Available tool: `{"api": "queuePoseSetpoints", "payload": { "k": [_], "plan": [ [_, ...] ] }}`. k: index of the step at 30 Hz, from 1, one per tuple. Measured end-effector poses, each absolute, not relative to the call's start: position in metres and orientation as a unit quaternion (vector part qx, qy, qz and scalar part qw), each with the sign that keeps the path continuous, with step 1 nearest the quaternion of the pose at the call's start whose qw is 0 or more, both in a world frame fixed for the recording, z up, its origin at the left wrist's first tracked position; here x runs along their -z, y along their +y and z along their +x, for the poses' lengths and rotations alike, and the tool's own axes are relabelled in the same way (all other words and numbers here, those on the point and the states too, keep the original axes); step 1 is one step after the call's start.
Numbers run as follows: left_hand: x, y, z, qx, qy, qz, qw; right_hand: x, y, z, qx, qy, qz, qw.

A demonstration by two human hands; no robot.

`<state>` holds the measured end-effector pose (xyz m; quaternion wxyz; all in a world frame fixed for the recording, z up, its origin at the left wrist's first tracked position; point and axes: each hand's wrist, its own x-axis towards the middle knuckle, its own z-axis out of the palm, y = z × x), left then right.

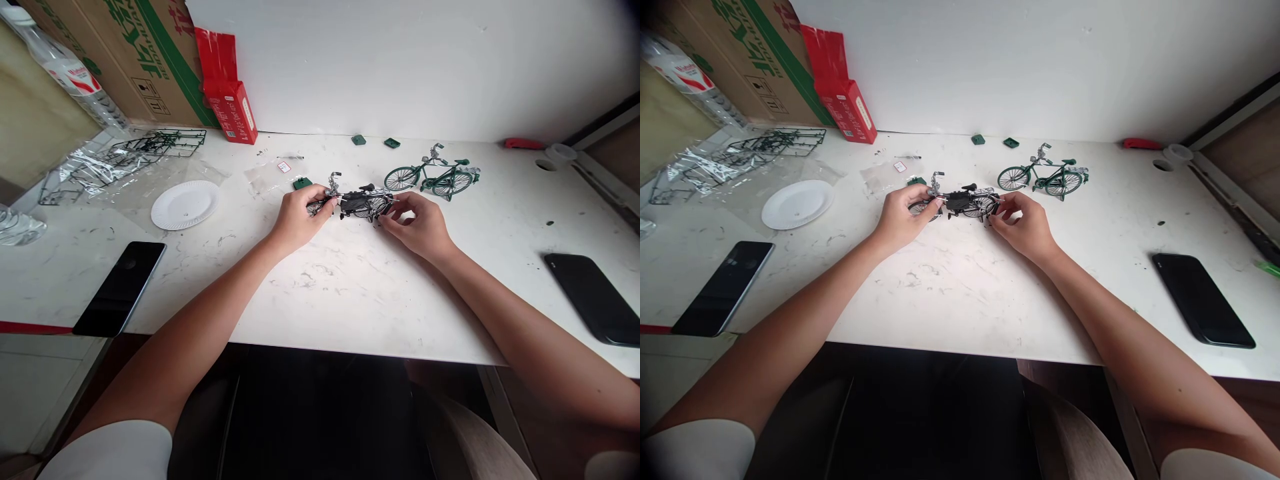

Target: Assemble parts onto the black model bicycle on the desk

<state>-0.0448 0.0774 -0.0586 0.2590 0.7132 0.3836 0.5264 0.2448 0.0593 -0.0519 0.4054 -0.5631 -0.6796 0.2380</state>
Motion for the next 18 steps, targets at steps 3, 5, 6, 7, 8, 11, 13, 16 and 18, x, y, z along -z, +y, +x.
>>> {"api": "queuePoseSetpoints", "payload": {
  "k": [3,5,6,7,8,11,13,16,18],
  "plan": [
    [0.0573,0.077,-0.045,-0.518,0.386,0.719,0.256,0.0517,0.058,0.2447,-0.238,-0.689,-0.563,0.389],
    [0.0561,0.0759,-0.0447,-0.514,0.384,0.721,0.26,0.0512,0.0571,0.245,-0.238,-0.694,-0.563,0.38],
    [0.0557,0.0753,-0.0445,-0.513,0.383,0.722,0.262,0.0511,0.0568,0.2452,-0.241,-0.695,-0.564,0.375],
    [0.0553,0.0748,-0.0444,-0.511,0.38,0.724,0.264,0.051,0.0566,0.2454,-0.246,-0.696,-0.564,0.369],
    [0.0549,0.0744,-0.0444,-0.51,0.378,0.726,0.264,0.051,0.0566,0.2456,-0.253,-0.697,-0.565,0.363],
    [0.0539,0.0737,-0.0446,-0.506,0.373,0.731,0.267,0.051,0.057,0.2458,-0.269,-0.695,-0.565,0.353],
    [0.0531,0.0734,-0.0448,-0.504,0.373,0.731,0.269,0.0506,0.0572,0.2456,-0.27,-0.698,-0.561,0.354],
    [0.0521,0.073,-0.0448,-0.502,0.372,0.732,0.272,0.0498,0.0574,0.2453,-0.27,-0.707,-0.55,0.354],
    [0.0517,0.0728,-0.0448,-0.5,0.372,0.733,0.272,0.0495,0.0575,0.2452,-0.272,-0.713,-0.543,0.35]
  ]
}}
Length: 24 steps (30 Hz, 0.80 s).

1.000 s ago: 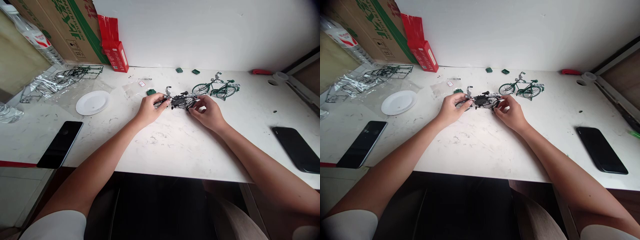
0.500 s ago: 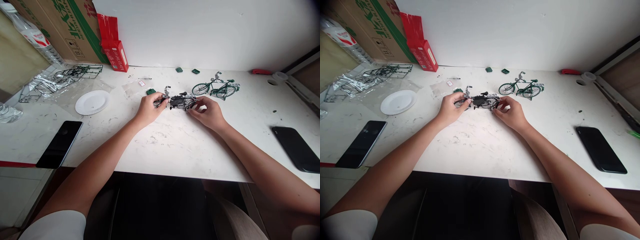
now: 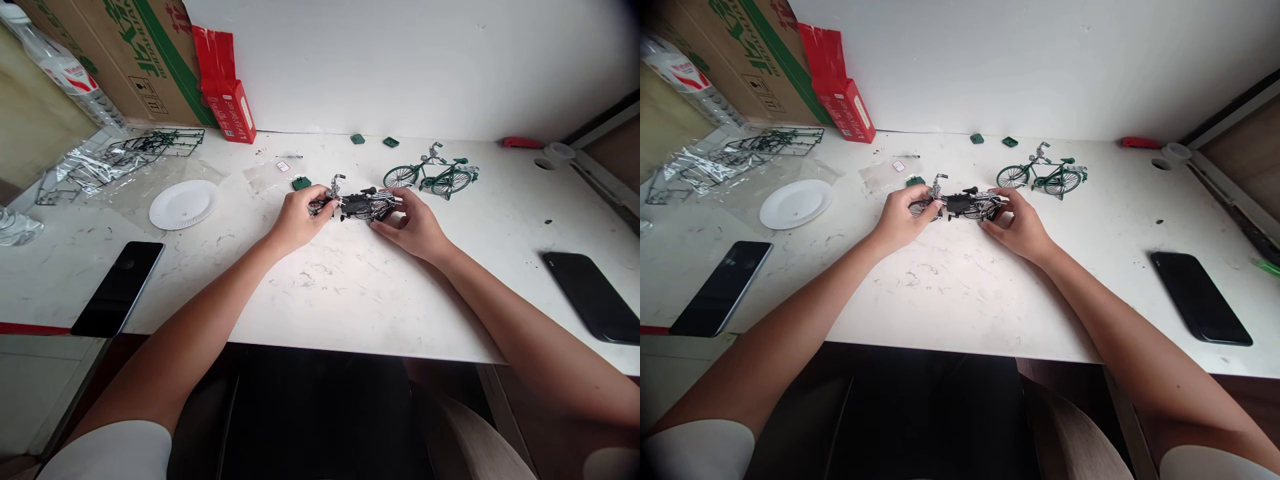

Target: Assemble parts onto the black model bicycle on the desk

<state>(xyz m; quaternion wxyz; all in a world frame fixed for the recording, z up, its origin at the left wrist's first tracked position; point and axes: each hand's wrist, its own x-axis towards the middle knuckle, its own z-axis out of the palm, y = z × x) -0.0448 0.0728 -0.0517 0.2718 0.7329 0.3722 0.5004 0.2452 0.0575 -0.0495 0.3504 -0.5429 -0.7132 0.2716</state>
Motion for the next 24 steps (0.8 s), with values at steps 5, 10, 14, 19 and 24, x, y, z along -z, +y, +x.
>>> {"api": "queuePoseSetpoints", "payload": {
  "k": [5,10,14,19,24],
  "plan": [
    [0.051,0.073,-0.044,-0.496,0.375,0.737,0.265,0.048,0.057,0.244,-0.275,-0.721,-0.535,0.344],
    [0.05,0.071,-0.044,-0.491,0.375,0.744,0.256,0.045,0.056,0.242,-0.258,-0.735,-0.529,0.336],
    [0.049,0.071,-0.044,-0.49,0.374,0.744,0.256,0.045,0.055,0.245,-0.241,-0.743,-0.541,0.312],
    [0.05,0.072,-0.044,-0.497,0.373,0.74,0.259,0.028,0.061,0.261,-0.132,-0.805,-0.49,0.307],
    [0.049,0.072,-0.044,-0.494,0.378,0.74,0.256,0.003,0.071,0.281,-0.141,-0.716,-0.516,0.449]
  ]
}}
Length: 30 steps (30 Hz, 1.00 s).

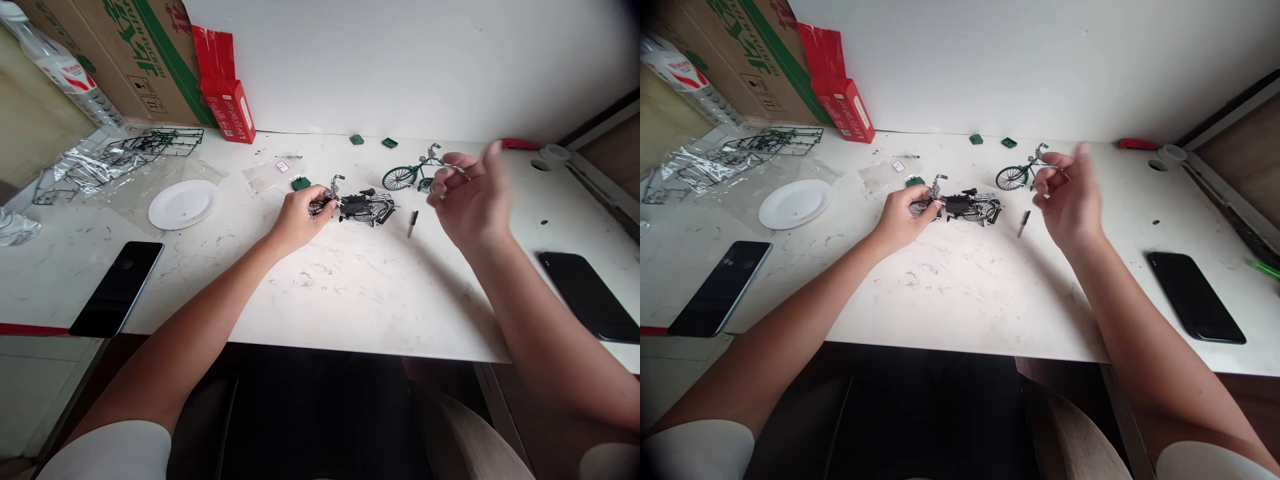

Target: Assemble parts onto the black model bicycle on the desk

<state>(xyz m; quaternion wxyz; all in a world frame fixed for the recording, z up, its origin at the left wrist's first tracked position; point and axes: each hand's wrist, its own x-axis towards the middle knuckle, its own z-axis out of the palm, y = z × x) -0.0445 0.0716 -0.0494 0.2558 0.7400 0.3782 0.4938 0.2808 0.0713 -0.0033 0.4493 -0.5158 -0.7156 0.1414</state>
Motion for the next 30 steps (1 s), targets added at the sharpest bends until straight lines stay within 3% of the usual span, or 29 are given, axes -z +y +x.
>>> {"api": "queuePoseSetpoints", "payload": {
  "k": [5,7,17,30],
  "plan": [
    [0.05,0.072,-0.045,-0.494,0.377,0.739,0.259,0.008,0.057,0.268,-0.134,-0.71,-0.545,0.425],
    [0.051,0.073,-0.045,-0.496,0.379,0.738,0.259,0.013,0.051,0.258,-0.19,-0.706,-0.538,0.42],
    [0.053,0.075,-0.046,-0.509,0.383,0.724,0.264,0.025,0.051,0.248,-0.214,-0.746,-0.561,0.289],
    [0.048,0.073,-0.046,-0.503,0.392,0.725,0.26,0.031,0.053,0.245,-0.23,-0.711,-0.571,0.339]
  ]
}}
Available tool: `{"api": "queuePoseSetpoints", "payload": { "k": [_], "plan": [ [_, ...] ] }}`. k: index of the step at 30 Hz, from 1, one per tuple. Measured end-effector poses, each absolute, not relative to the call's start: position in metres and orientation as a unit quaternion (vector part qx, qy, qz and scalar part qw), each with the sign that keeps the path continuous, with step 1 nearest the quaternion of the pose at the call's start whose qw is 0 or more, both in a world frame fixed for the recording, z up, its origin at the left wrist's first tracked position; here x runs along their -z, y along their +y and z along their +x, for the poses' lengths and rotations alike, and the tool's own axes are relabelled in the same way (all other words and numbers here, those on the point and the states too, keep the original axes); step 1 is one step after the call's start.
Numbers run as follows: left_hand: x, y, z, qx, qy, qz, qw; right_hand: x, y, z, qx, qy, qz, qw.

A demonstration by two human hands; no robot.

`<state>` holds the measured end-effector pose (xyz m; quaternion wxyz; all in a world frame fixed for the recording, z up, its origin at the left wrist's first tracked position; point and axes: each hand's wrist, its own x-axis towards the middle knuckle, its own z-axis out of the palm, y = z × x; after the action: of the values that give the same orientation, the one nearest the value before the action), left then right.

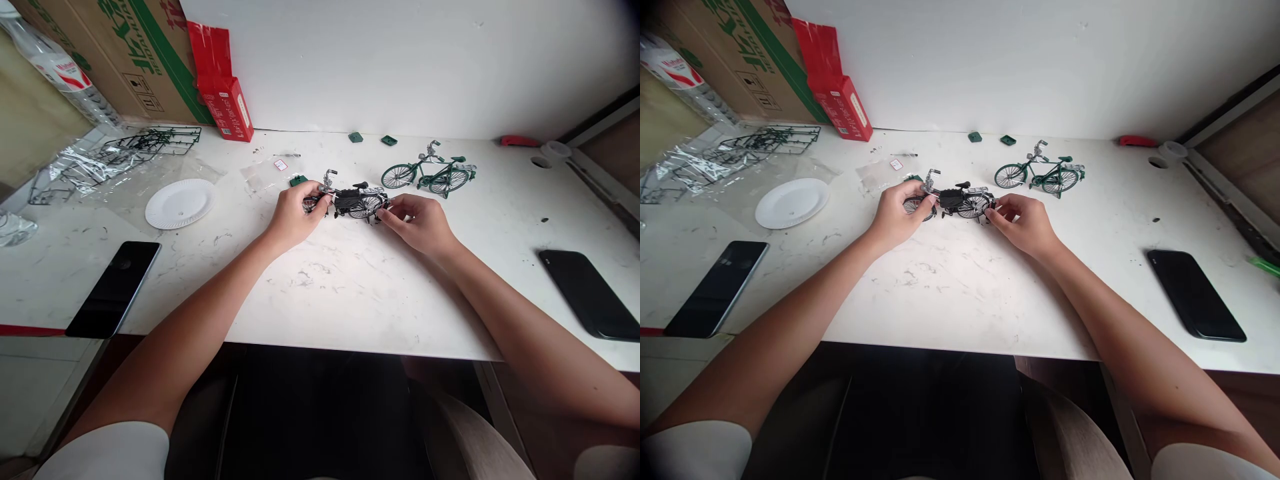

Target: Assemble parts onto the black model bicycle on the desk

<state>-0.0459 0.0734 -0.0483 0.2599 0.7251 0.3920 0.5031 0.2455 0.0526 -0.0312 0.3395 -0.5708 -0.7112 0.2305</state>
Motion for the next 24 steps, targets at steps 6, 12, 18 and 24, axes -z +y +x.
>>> {"api": "queuePoseSetpoints", "payload": {
  "k": [6,12,18,24],
  "plan": [
    [0.051,0.076,-0.045,-0.522,0.389,0.698,0.296,0.034,0.052,0.245,-0.245,-0.71,-0.562,0.348],
    [0.051,0.078,-0.046,-0.529,0.377,0.693,0.314,0.036,0.052,0.244,-0.24,-0.71,-0.562,0.35],
    [0.054,0.079,-0.045,-0.532,0.379,0.683,0.326,0.035,0.053,0.244,-0.224,-0.722,-0.557,0.344],
    [0.062,0.086,-0.043,-0.554,0.37,0.65,0.365,0.032,0.051,0.244,-0.224,-0.73,-0.551,0.338]
  ]
}}
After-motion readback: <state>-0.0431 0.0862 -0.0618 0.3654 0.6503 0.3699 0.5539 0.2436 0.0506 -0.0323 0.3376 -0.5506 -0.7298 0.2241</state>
